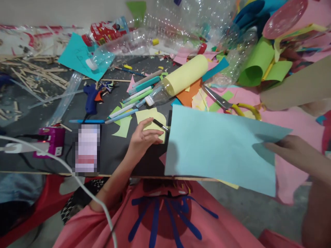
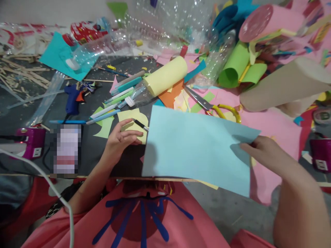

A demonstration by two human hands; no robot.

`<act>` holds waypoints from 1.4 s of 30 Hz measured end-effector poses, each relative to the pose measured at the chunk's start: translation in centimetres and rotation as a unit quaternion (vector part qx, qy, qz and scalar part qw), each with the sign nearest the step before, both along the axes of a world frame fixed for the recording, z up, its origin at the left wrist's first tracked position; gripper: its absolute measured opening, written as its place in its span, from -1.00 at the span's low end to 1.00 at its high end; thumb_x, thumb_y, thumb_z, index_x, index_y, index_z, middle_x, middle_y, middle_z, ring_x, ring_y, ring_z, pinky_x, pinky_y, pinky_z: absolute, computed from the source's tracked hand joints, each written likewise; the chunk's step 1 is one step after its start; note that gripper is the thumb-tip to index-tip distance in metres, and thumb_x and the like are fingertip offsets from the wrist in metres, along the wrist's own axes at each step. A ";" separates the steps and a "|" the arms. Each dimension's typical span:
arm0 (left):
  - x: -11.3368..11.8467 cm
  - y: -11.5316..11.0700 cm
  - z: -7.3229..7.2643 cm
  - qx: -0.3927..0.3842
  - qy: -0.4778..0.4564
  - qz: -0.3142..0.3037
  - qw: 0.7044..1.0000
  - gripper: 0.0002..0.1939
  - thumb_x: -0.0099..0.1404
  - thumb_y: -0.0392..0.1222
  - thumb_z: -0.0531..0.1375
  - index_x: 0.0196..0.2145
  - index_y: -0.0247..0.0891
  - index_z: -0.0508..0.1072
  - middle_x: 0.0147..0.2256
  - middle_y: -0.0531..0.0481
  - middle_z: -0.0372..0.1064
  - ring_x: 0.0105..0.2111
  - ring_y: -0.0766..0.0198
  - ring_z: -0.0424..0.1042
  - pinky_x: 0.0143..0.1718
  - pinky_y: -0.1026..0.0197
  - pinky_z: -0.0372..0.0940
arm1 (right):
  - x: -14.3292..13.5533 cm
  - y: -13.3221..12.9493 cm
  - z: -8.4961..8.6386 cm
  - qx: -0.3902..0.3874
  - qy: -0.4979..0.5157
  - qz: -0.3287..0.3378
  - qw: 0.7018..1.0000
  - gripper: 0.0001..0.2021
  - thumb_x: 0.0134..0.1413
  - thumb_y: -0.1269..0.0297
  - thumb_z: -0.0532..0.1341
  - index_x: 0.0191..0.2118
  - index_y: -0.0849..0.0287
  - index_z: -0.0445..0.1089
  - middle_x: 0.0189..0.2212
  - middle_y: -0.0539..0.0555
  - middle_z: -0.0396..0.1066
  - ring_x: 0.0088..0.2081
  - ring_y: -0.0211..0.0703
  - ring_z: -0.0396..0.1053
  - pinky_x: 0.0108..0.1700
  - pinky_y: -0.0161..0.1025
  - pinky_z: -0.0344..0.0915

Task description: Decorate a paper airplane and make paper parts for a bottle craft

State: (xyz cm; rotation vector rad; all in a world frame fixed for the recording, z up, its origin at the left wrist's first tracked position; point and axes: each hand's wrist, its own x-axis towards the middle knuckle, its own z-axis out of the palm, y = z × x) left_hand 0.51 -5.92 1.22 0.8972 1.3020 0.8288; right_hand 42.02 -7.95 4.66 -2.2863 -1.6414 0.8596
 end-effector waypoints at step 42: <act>0.6 2.4 -0.1 0.433 0.291 -0.370 0.769 -0.65 0.41 -0.27 -0.05 -0.14 -0.11 0.53 -0.15 -0.02 0.51 -0.24 0.28 0.48 -0.26 0.31 0.28 | -19.3 4.1 -4.0 0.137 0.225 0.348 0.900 -0.64 0.32 0.31 -0.03 0.12 0.13 0.36 -0.06 0.15 0.51 -0.08 -0.09 0.47 -0.10 -0.18 0.40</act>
